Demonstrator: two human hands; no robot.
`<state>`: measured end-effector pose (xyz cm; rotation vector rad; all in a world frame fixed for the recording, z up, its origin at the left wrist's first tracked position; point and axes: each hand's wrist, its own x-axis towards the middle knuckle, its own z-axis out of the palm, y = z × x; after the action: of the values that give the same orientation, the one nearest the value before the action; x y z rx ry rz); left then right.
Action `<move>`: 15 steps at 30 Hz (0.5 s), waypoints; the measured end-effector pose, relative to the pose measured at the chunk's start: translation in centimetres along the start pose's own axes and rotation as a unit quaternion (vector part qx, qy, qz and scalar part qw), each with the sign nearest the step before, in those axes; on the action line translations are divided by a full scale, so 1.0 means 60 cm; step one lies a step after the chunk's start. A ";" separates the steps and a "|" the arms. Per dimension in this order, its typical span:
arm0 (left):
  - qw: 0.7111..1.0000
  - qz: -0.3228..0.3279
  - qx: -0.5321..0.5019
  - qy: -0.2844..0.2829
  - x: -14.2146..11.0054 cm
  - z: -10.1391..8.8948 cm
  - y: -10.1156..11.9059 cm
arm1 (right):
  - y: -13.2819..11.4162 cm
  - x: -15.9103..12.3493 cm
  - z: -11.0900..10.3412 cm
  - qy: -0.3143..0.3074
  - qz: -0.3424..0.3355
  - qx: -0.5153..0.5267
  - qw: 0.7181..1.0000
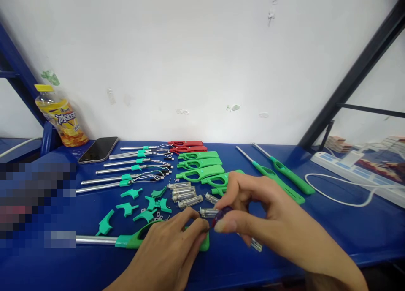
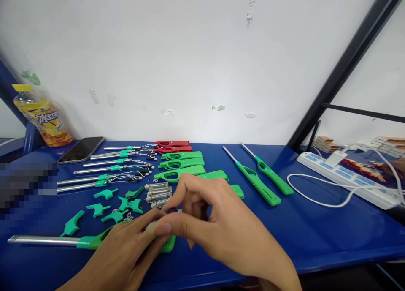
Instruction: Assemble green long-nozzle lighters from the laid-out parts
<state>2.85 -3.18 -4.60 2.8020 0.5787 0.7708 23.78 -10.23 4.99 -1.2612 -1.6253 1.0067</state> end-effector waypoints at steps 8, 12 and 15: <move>0.996 -0.006 0.034 0.080 -0.010 -0.009 0.010 | -0.011 -0.009 -0.009 0.212 -0.042 -0.140 0.966; 0.996 -0.028 0.034 0.077 -0.013 -0.011 0.016 | -0.009 -0.027 -0.042 0.349 -0.021 -0.215 0.912; 0.997 -0.034 0.047 0.059 -0.018 -0.004 0.012 | 0.001 -0.039 -0.073 0.415 0.064 -0.293 0.859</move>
<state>2.12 -4.28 -4.67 2.8183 0.7431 0.9228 28.25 -12.07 6.07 -1.8780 -1.1586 -0.0685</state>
